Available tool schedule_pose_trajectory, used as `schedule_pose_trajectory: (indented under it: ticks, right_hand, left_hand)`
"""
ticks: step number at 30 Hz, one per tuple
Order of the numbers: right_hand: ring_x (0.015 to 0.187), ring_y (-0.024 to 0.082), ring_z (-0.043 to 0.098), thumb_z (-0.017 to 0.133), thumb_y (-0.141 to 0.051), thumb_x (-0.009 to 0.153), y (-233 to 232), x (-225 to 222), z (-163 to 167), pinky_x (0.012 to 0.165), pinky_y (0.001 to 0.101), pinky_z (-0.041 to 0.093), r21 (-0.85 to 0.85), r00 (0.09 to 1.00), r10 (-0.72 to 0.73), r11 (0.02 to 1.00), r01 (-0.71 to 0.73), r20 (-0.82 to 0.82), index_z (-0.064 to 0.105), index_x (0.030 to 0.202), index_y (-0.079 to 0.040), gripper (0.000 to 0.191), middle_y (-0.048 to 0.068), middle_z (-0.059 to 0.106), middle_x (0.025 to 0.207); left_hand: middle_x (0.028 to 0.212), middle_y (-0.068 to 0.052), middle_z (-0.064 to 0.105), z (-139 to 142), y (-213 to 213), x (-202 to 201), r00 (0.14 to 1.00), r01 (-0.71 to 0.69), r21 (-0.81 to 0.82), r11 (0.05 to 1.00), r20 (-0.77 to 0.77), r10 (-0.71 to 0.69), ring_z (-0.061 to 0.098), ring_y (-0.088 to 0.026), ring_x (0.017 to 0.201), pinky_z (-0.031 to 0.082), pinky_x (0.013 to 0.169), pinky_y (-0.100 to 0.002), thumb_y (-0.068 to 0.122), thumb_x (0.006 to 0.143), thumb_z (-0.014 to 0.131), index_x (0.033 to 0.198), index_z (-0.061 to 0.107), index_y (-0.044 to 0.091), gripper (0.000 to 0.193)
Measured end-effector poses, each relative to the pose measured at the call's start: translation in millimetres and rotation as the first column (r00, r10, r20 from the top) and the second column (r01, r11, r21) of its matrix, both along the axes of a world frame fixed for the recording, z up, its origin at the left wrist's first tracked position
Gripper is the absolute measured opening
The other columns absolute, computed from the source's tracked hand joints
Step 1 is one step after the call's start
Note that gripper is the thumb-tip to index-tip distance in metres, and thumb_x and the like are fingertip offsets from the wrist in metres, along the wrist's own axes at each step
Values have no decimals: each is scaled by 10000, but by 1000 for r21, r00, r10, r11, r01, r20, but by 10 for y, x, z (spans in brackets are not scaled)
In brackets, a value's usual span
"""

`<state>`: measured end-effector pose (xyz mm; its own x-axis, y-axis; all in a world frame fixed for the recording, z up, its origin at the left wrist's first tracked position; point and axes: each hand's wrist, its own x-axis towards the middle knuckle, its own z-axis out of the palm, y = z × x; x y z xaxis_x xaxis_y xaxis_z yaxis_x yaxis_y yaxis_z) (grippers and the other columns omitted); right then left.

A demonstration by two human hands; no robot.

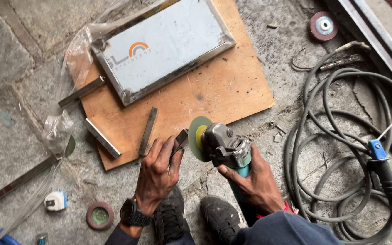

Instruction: The person measures a metal square tube with a tape measure and then cuts through it using a hand-held angle grinder.

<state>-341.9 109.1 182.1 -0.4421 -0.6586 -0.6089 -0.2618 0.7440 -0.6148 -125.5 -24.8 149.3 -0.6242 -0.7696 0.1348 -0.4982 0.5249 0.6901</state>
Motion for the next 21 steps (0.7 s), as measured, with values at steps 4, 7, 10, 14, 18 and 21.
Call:
schedule_pose_trajectory:
  ticks: [4, 7, 10, 14, 18, 21]
  right_hand:
    - [646, 301, 743, 772, -534, 741, -29, -46, -20, 621, 450, 605, -2, 1000, -12, 1000, 12, -16, 517, 1199, 13, 757, 215, 736, 746]
    - [683, 279, 759, 750, -559, 755, -18, -52, -34, 631, 427, 625, -80, 999, -34, 996, 36, 32, 536, 1184, 26, 756, 199, 746, 805]
    - [729, 265, 756, 722, -564, 764, 3, -34, -49, 661, 405, 624, -176, 994, -38, 983, 55, 101, 538, 1237, -6, 754, 177, 752, 885]
    - [748, 272, 748, 743, -548, 775, -27, -42, -89, 673, 417, 623, -20, 995, -50, 998, 52, 81, 529, 1245, -15, 742, 194, 754, 893]
    - [765, 251, 751, 741, -544, 783, -64, -82, -123, 688, 401, 626, -47, 991, -78, 995, 84, 106, 556, 1206, -6, 710, 172, 756, 895]
    - [752, 270, 754, 737, -553, 770, -47, -89, -143, 670, 419, 625, -63, 986, -106, 991, 115, 128, 566, 1208, -1, 726, 191, 760, 873]
  left_hand:
    - [953, -168, 687, 87, -15, 8, 998, 2, 58, 998, -61, 1, 702, -253, 764, 584, 614, -348, 156, 1004, 608, 1264, 632, -64, 342]
    - [836, -137, 681, 117, -25, -4, 999, -43, 266, 963, -19, 50, 672, -214, 629, 536, 551, -346, 202, 1004, 558, 1311, 611, -53, 402]
    - [748, -90, 648, 108, -10, -39, 997, -19, 427, 904, -59, 49, 636, -146, 580, 525, 508, -301, 222, 1020, 489, 1354, 605, -16, 426]
    - [754, -27, 653, 83, -3, -26, 990, 35, 699, 714, -124, 72, 595, -70, 575, 517, 440, -249, 268, 1025, 423, 1297, 619, 33, 409]
    - [811, -20, 618, 51, 1, 43, 953, 146, 822, 550, -267, 145, 552, -51, 602, 497, 461, -225, 299, 1078, 392, 1246, 593, 14, 388]
    - [770, -30, 622, -6, 14, 41, 948, 128, 856, 501, -254, 191, 554, -48, 572, 496, 441, -219, 312, 1065, 342, 1290, 519, 69, 376]
